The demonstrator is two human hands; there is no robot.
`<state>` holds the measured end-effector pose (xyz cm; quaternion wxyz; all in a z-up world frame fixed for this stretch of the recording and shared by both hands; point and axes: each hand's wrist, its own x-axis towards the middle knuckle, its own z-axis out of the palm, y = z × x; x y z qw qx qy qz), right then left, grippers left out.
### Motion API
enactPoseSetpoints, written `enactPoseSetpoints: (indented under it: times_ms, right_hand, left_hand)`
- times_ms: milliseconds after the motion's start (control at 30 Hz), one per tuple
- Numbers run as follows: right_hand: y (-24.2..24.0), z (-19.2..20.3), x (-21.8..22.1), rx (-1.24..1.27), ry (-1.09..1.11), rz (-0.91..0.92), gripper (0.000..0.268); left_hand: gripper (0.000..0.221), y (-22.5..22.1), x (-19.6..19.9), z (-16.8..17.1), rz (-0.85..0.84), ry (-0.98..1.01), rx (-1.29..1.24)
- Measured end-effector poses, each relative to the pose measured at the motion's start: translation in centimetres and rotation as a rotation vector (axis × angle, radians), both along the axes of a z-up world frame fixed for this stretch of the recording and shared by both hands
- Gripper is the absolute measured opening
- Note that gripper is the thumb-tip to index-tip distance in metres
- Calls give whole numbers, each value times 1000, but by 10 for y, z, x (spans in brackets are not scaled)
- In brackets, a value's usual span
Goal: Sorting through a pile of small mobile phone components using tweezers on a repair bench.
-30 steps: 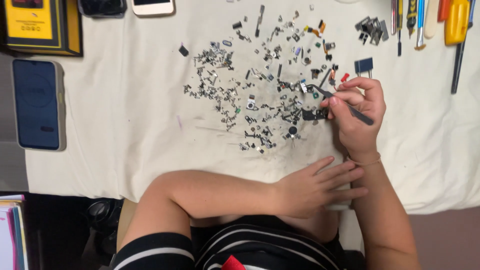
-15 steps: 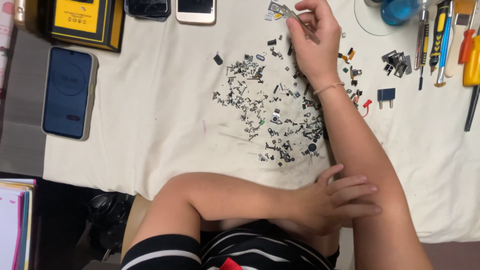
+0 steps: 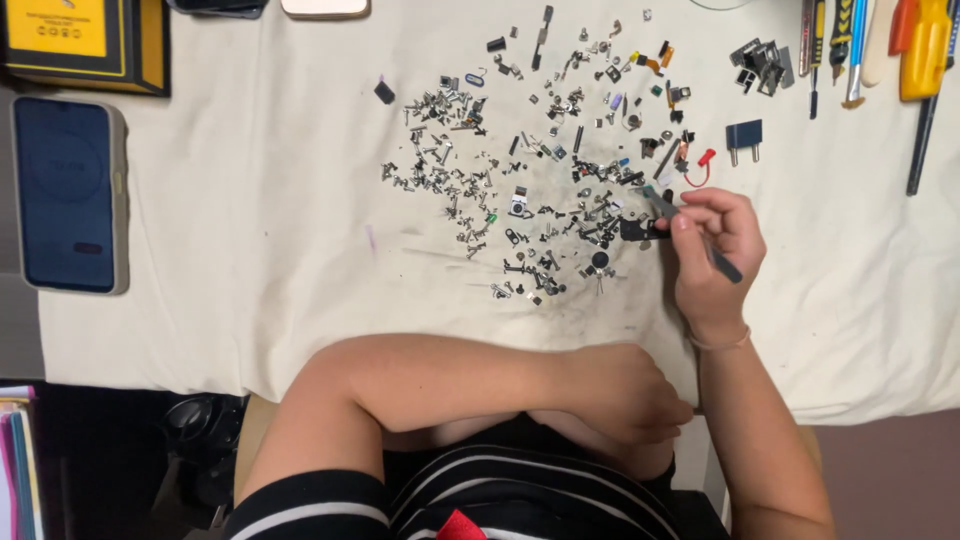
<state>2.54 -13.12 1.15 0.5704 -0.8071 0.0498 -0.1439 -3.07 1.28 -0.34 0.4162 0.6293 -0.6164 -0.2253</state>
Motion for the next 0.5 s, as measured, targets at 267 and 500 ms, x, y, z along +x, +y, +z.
enactPoseSetpoints:
  times_ms: [267, 500]
  right_hand:
    - [-6, -11, -8, -18, -28, -3, 18]
    - [11, 8, -7, -65, -55, 43, 15]
  left_hand:
    - [34, 2, 8, -2, 106, 5, -214]
    - [33, 5, 14, 8, 92, 38, -188]
